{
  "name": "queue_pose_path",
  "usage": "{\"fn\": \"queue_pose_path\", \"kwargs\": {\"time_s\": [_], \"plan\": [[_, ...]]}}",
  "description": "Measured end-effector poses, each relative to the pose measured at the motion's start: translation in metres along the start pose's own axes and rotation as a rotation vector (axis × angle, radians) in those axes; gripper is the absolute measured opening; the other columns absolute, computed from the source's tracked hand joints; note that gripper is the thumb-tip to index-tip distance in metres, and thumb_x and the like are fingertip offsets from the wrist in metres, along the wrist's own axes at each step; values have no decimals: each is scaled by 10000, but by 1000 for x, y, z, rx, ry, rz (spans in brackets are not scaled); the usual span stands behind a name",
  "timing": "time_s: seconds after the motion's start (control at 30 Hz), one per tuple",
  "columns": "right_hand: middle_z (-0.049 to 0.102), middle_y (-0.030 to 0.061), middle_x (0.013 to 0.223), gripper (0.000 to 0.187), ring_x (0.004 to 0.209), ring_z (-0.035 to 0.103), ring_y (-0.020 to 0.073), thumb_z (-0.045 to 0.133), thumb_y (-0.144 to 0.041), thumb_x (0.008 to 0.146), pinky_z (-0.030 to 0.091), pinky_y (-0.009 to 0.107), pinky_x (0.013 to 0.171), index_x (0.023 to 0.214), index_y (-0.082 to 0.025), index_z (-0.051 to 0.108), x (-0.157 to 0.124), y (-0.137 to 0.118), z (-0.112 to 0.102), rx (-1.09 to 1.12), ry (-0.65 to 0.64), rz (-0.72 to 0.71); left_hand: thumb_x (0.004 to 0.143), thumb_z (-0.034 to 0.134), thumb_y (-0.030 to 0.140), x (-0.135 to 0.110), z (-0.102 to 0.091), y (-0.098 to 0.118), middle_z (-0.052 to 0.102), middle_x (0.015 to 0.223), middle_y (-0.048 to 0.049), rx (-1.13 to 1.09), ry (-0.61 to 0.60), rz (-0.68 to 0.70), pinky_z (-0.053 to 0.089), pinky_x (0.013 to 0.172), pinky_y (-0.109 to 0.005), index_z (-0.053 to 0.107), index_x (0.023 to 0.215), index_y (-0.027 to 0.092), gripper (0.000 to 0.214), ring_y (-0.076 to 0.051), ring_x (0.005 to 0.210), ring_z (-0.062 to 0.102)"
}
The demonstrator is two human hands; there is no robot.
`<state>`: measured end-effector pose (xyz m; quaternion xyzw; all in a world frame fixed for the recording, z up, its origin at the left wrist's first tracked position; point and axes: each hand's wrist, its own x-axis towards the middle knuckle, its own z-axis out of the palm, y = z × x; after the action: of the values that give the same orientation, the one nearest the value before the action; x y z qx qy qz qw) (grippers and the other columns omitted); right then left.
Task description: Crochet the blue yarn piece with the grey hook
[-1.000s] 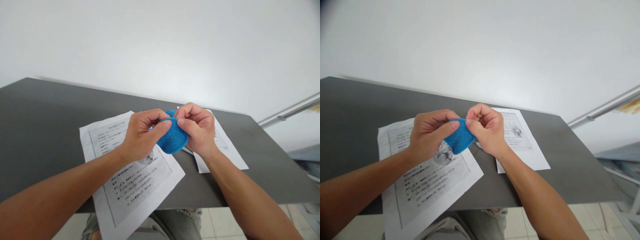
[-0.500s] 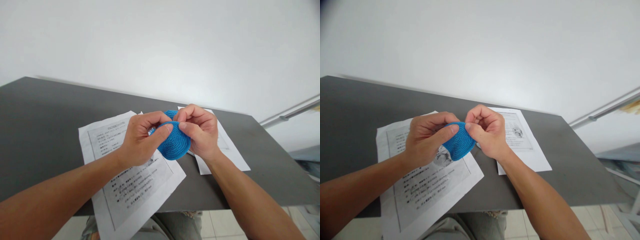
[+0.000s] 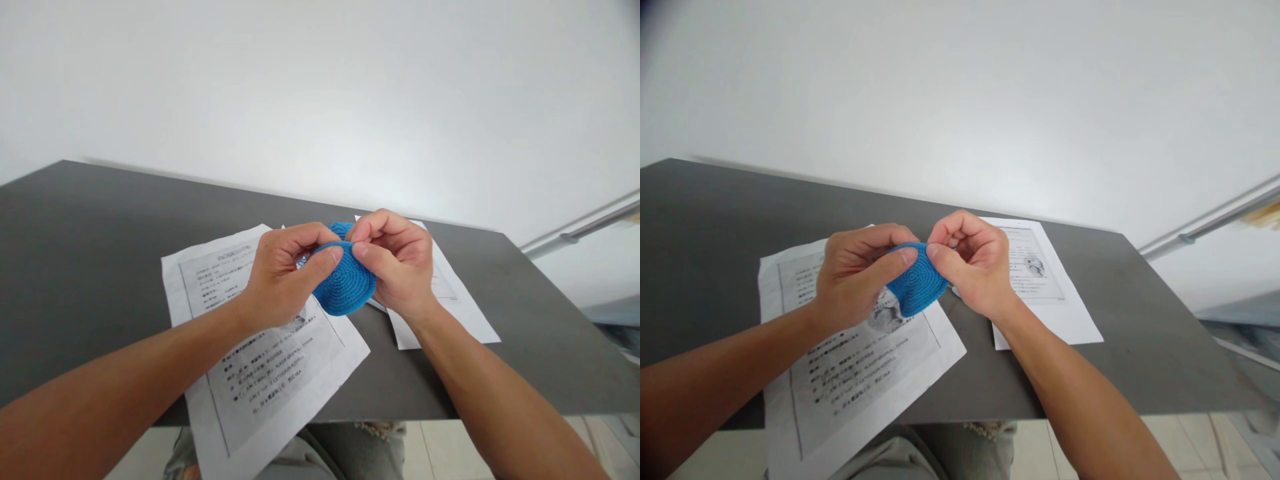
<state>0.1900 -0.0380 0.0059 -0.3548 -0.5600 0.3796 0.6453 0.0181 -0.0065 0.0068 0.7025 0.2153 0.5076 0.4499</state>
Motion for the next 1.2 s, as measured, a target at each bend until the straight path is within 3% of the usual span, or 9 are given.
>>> {"fn": "queue_pose_path", "kwargs": {"time_s": [0.4, 0.77, 1.2], "plan": [[616, -45, 638, 104, 582, 519, 125, 780, -162, 786, 378, 274, 521, 744, -232, 716, -1, 0, 0, -25, -21, 20, 897, 656, 210, -1, 0, 2, 553, 584, 50, 6, -22, -7, 326, 474, -233, 695, 697, 174, 207, -81, 520, 440], [644, -50, 608, 67, 507, 503, 99, 803, -167, 748, 394, 242, 480, 771, -221, 771, 1, -2, 3, -17, 17, 10, 888, 655, 229, 1, -1, 6, 558, 593, 41, 32, -14, -14, 340, 488, -236, 693, 689, 172, 210, -90, 539, 449], [676, -41, 641, 92, 556, 549, 113, 812, -145, 753, 436, 253, 519, 762, -230, 779, 1, -3, 0, -33, -10, -31, 892, 656, 223, 0, -1, 6, 546, 586, 43, 30, -23, -2, 336, 490, -242, 695, 693, 180, 207, -92, 536, 441]]}}
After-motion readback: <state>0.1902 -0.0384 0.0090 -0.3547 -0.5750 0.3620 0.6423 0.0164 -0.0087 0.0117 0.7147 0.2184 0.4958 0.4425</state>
